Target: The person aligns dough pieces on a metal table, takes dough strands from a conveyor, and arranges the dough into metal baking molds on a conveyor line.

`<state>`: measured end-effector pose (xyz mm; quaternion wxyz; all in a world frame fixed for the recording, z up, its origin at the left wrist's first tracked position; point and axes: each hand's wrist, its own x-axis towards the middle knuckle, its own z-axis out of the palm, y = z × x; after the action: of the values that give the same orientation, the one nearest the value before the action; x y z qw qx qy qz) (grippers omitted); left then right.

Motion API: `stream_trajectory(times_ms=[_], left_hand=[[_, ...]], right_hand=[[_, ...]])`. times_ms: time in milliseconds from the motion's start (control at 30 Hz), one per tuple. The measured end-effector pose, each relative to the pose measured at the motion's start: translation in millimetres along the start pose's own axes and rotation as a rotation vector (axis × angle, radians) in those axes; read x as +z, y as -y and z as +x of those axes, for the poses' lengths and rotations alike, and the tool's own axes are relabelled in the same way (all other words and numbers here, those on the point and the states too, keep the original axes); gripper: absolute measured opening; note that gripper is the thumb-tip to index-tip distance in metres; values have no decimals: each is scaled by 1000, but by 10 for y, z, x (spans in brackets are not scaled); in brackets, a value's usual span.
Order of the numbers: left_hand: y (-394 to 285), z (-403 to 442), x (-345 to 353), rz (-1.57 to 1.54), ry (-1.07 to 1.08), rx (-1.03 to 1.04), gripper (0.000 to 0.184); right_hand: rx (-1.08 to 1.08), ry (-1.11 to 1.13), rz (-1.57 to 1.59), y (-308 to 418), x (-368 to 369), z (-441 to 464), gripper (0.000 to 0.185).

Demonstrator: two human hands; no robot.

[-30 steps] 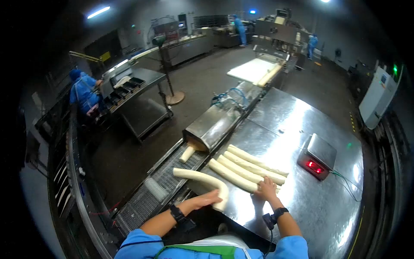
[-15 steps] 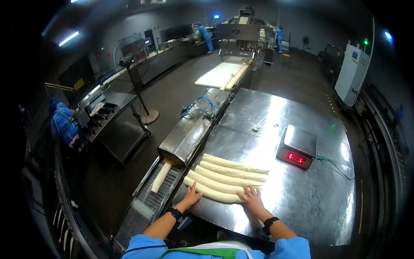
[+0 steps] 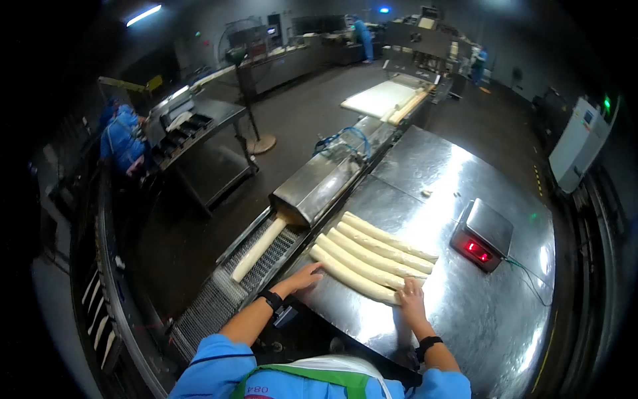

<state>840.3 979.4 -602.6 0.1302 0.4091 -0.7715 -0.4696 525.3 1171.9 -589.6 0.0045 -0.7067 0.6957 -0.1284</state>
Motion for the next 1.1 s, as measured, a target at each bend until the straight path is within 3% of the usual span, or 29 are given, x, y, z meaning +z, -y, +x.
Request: stream_trajectory(times_ms=[33,133,200,233,300,333,367,467,567,800,900,967,1100], left_hand=[[53,-44,-21,59,7,57,57],[159,-338,-268,400,-502,222,35],[-61,-679,-625,621,-640,-204,39],[403,-736,-719,677,-733,-247,42],[578,-1103,-967,865,-895,-379,45],[875,-1222,-1061,883,-882,-474,46],[712,-1392,-1195,767,-705,-604,47],[769,-1635,-1336,600,-570,-672,44],[830,-1749,-1298,656,-649,-657,40],[670,-2088,-1320,678,-594,-622,38],[733,-2173,-1294,617,-686,-674,34],[792,-2213,-1278,512,-753,-736,30],[988,-2387,-1327,643,-868,-657,37]], right_hand=[[11,-14,-2,-26,12,-49,48],[131,88,34,35,-182,-138,53],[152,131,-39,-21,-136,-183,55],[152,164,-97,-42,-122,-208,57],[128,140,-124,50,-212,-196,59],[118,168,-123,87,-237,-173,59],[78,149,-104,123,-261,-161,60],[32,156,-87,223,-309,-21,60],[9,173,-111,230,-261,93,55],[-157,124,-49,336,-170,286,42],[-133,159,-31,321,-52,419,49],[-1,234,-47,390,-51,521,47],[54,253,-119,696,-186,632,47]])
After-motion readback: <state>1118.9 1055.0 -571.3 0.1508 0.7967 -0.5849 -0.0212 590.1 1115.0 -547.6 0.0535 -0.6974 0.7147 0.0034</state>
